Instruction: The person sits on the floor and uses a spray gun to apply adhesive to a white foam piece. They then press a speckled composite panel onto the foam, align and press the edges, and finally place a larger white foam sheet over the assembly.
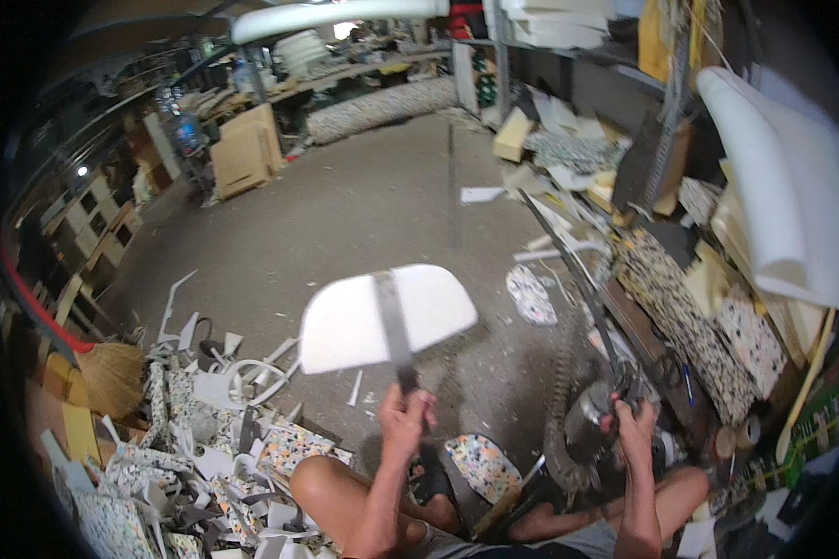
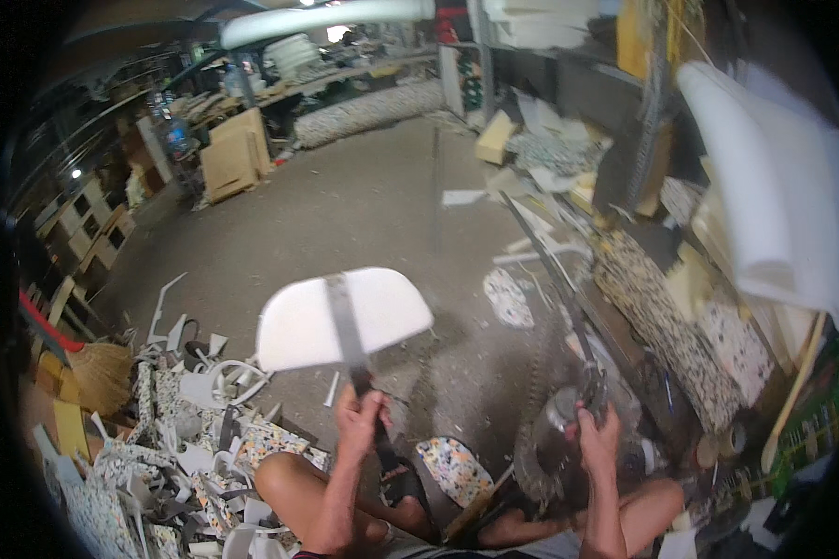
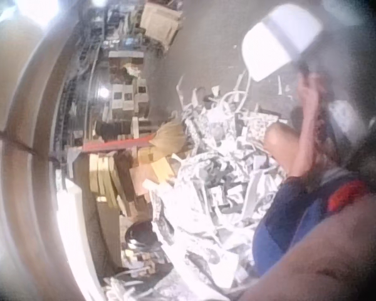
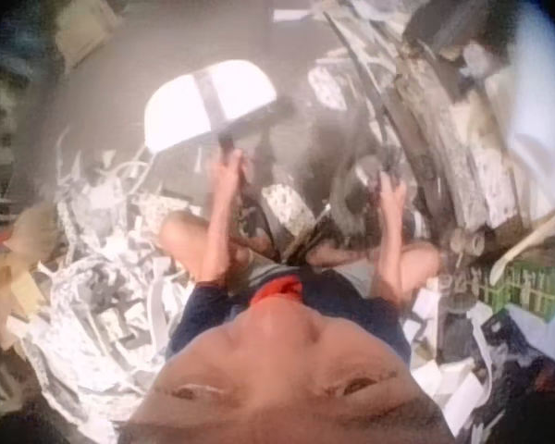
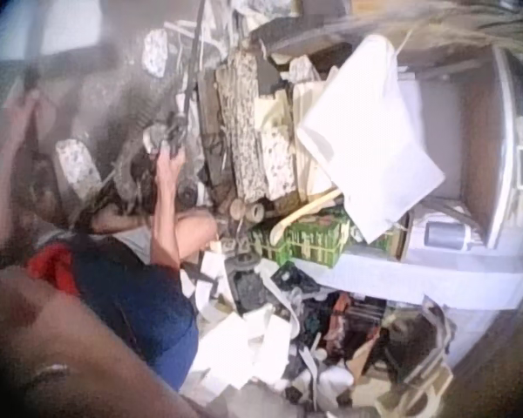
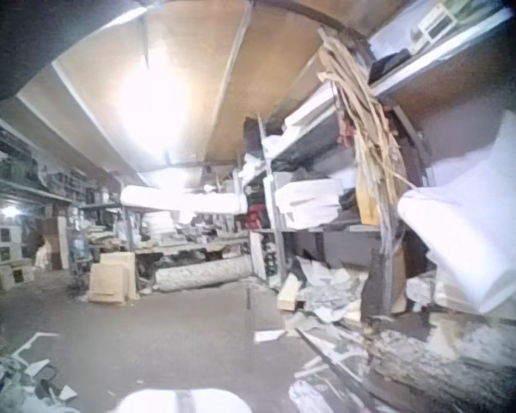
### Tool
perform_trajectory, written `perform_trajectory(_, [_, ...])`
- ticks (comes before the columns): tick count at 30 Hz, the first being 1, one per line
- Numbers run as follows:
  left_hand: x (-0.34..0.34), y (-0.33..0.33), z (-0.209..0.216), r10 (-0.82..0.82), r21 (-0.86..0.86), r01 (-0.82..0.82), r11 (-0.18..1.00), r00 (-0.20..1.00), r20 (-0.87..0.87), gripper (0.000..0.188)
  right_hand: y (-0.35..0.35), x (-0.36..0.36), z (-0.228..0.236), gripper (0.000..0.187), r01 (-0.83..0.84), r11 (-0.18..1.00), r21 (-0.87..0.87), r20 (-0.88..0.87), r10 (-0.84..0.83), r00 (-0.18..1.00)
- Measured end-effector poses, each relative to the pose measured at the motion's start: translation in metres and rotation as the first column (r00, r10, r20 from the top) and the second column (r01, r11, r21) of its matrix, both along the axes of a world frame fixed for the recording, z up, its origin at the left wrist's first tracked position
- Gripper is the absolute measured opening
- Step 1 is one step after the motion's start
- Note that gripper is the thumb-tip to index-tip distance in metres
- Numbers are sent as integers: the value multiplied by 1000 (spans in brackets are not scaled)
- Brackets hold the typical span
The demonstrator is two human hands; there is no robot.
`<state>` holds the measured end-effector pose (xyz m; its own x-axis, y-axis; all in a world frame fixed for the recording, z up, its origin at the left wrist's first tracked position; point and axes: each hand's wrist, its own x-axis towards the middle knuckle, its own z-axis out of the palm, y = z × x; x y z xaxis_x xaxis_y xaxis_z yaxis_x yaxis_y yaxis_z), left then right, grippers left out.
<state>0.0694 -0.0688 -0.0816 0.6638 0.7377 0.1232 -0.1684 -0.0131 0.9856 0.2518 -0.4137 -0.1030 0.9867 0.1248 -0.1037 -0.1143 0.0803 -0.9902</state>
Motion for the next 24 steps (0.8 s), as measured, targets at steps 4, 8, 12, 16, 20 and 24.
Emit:
perform_trajectory(4, [-17,17,0,27,-48,-30,998,998,-63,22,-32,58,-132,55,257,844,-471,240,-158,958])
perform_trajectory(8, [-23,12,23,87,-124,-67,990,982,165,20,-32,81,-168,65,173,737,-654,96,-146,985])
perform_trajectory(12, [-24,12,36,161,-95,-149,984,976,144,20,-32,73,-176,72,217,650,-728,108,-204,973])
perform_trajectory(16, [-25,26,30,165,-149,-140,979,972,170,26,-65,78,-235,66,278,716,-641,188,-204,961])
perform_trajectory(20, [-41,55,-3,233,2,-233,972,972,19,35,-46,41,-213,61,245,645,-724,190,-154,970])
perform_trajectory(24, [-18,32,24,271,-81,-266,961,961,58,32,-77,22,-232,67,300,668,-681,212,-212,954])
